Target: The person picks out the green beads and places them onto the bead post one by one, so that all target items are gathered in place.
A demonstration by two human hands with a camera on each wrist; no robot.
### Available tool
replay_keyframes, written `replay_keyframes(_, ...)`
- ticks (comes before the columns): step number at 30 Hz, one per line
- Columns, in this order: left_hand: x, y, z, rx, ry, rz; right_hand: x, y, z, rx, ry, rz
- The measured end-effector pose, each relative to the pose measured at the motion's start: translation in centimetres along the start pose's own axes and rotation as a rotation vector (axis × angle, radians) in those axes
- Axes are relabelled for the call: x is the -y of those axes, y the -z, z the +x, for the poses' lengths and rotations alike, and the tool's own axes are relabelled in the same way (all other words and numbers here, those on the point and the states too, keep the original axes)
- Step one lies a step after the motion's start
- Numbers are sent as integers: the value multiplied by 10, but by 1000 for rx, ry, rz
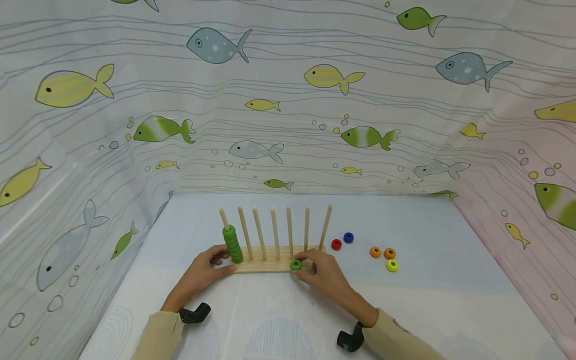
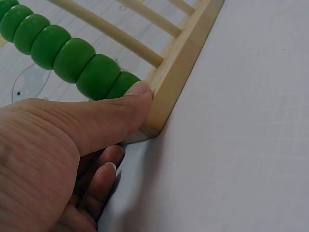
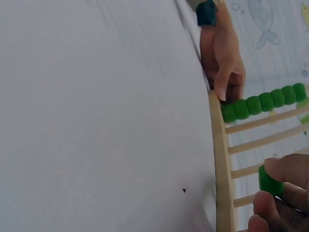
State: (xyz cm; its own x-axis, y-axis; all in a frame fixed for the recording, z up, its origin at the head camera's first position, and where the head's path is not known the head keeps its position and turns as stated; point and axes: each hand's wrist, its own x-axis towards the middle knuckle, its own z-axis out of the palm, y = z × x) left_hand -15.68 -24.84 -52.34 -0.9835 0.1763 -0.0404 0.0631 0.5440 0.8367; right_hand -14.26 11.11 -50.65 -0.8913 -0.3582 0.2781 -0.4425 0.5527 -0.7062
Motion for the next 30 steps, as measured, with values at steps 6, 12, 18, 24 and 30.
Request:
replay_keyframes(6,0,0,-1,0,2,7,5,-4,2,3,27,21)
replay_keyframes(12,-1,-1,0,3,2,2,12,-6,5,15,49,42)
replay_keyframes(18,1,-1,1,3,13,10,20,-8,10,12,70,48)
replay_keyframes(24,0,0,2,3,14,5,24,-14,15,14,94,36)
replay_keyframes(30,0,0,1,9,16,10,33,-16,19,13,113,45)
